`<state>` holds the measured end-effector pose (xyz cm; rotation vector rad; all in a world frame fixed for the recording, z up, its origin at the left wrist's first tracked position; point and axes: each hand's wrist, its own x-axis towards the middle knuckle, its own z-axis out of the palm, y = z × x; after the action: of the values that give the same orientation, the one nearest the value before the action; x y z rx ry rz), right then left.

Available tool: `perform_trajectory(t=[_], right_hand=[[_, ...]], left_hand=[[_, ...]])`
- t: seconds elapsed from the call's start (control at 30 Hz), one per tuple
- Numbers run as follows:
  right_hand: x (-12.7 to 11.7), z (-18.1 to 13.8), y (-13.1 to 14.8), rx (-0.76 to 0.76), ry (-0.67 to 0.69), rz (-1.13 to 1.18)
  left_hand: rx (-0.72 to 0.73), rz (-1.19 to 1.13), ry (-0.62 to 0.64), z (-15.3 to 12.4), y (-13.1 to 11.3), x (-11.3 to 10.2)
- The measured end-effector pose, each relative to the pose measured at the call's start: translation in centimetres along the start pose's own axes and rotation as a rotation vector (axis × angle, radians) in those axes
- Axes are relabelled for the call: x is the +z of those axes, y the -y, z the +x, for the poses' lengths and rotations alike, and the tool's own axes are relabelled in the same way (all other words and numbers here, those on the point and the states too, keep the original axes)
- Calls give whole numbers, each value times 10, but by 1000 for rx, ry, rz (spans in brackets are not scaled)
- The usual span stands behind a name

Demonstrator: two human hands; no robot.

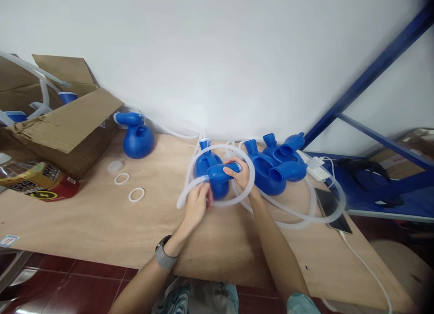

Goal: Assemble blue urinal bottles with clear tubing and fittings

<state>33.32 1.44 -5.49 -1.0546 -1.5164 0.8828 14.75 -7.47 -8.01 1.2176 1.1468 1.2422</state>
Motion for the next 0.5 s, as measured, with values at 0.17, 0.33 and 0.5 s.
perform_trajectory(t=[0.17, 0.33, 0.5], right_hand=[[-2, 0, -2, -10, 32, -5], [-6, 1, -3, 53, -1, 55], [-18, 2, -8, 156, -78, 173]], left_hand=[[16, 157, 61, 2, -3, -11], [49, 234, 192, -4, -14, -28], [37, 337, 152, -34, -22, -66]])
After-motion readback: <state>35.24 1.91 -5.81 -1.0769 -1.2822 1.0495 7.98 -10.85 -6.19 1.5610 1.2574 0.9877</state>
